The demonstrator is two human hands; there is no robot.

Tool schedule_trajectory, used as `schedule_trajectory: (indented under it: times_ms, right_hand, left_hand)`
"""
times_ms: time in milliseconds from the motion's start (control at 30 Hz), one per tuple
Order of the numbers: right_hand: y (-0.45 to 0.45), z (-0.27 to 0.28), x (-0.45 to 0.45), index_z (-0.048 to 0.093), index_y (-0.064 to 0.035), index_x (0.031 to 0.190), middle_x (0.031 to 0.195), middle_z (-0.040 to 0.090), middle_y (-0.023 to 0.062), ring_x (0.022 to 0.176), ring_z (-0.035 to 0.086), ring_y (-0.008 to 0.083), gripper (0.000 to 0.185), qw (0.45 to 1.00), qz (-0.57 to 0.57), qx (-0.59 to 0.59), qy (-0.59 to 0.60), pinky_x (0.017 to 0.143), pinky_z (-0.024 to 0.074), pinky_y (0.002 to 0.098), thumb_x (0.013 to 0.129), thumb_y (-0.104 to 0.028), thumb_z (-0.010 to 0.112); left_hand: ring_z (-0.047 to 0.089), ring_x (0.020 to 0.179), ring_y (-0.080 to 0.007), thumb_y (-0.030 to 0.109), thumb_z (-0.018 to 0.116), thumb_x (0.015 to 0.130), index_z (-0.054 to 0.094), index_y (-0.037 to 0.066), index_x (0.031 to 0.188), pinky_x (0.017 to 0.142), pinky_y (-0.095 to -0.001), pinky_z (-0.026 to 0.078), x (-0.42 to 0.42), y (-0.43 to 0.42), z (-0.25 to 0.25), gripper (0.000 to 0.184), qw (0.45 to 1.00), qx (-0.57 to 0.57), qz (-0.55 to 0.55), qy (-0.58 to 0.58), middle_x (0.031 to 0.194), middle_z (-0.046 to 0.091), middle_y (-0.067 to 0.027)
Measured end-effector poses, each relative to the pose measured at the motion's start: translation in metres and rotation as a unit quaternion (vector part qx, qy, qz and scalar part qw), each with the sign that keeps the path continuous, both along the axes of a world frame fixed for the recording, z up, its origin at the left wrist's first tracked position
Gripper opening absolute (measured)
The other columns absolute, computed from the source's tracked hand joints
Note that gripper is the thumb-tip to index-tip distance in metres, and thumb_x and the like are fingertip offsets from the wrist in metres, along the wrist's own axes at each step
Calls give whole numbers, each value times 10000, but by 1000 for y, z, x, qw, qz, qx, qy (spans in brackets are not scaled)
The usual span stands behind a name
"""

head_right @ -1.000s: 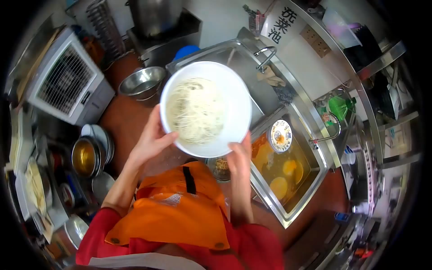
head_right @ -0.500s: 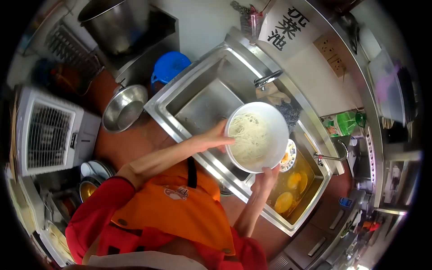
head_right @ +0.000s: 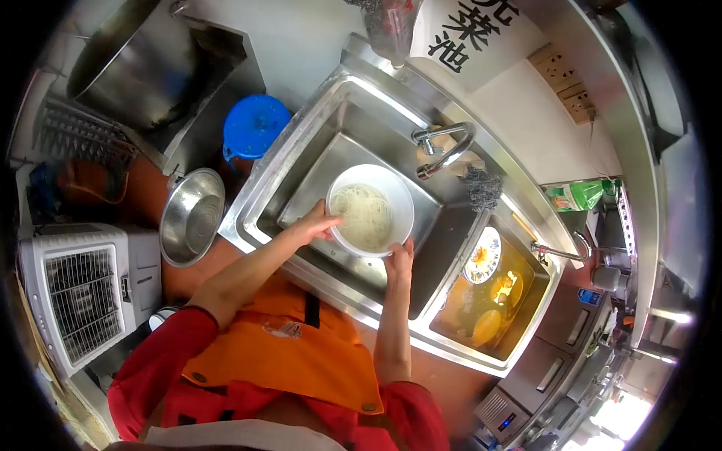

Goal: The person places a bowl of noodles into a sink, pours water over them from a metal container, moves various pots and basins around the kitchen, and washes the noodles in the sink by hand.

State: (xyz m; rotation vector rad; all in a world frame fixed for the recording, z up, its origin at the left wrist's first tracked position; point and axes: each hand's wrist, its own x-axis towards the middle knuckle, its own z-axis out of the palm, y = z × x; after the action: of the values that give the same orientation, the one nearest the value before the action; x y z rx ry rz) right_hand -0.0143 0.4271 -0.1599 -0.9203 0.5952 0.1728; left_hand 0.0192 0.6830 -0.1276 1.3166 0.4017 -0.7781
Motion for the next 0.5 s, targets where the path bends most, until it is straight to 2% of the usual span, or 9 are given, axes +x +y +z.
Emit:
schedule_trajectory:
  times_ms: [167,233,267,333,367,400,433,467,500]
  right_hand:
    - [0,-44,24,450,-36,1260,1185,534,148,1096,532,308,649,998,26,-48,-19,909,474,397,631,127,461]
    - [-6,-32,31,418,-37,1295,1241,496,148,1142,497,306,636,964,75,-254,-3,953,436,393,681,98,512]
    - [-11,-25,38,402,-37,1313,1269,478,148,1166,479,305,634,930,99,-353,5,976,416,392,705,84,538]
    - [-46,-39,60,357,-52,1356,1329,422,150,1199,442,307,615,766,85,-628,-110,1010,372,408,792,-17,599]
    - [-72,-44,84,314,-112,1404,1267,475,105,1104,485,208,595,830,76,-532,-152,902,414,306,880,-198,581]
    - [-47,35,100,375,-111,1356,1154,562,97,1006,555,169,471,914,68,-397,-39,817,471,314,930,-250,521]
    - [-44,57,119,435,-118,1277,1016,620,76,866,610,157,374,968,23,-233,-88,693,504,308,951,-287,504]
    - [-45,72,138,479,-126,1207,960,634,76,792,629,192,332,982,32,-106,-155,660,515,292,948,-330,516]
    - [-57,61,163,502,-118,1167,986,637,99,835,635,223,306,988,30,-16,-151,727,534,352,943,-326,519]
  left_hand:
    - [562,1022,-242,234,677,801,239,105,1375,784,-402,528,20,1,-43,733,996,71,19,44,1250,473,-136]
    - [562,1026,-244,230,679,795,207,96,1400,797,-390,527,20,1,-52,778,999,22,31,37,1251,474,-147]
    - [562,1027,-246,227,680,793,191,92,1412,803,-384,527,21,2,-54,801,999,-3,37,32,1251,475,-153]
    - [561,1009,-238,247,690,786,193,74,1420,775,-368,529,26,5,-40,824,994,109,-23,18,1206,496,-152]
    - [561,999,-235,256,695,783,194,65,1425,761,-360,530,27,8,-31,836,985,167,-51,8,1184,507,-151]
    - [563,967,-220,245,681,800,221,55,1416,748,-347,525,24,14,-24,792,983,169,-64,-21,1137,521,-138]
    - [564,935,-205,235,668,816,247,45,1407,736,-335,520,17,23,-18,749,981,173,-76,-51,1089,535,-126]
    - [566,903,-190,224,654,833,273,36,1398,724,-322,515,8,33,-11,707,977,179,-86,-80,1042,550,-113]
    - [560,870,-173,202,629,854,308,33,1379,717,-310,506,-3,45,-3,638,986,123,-83,-70,1001,550,-95]
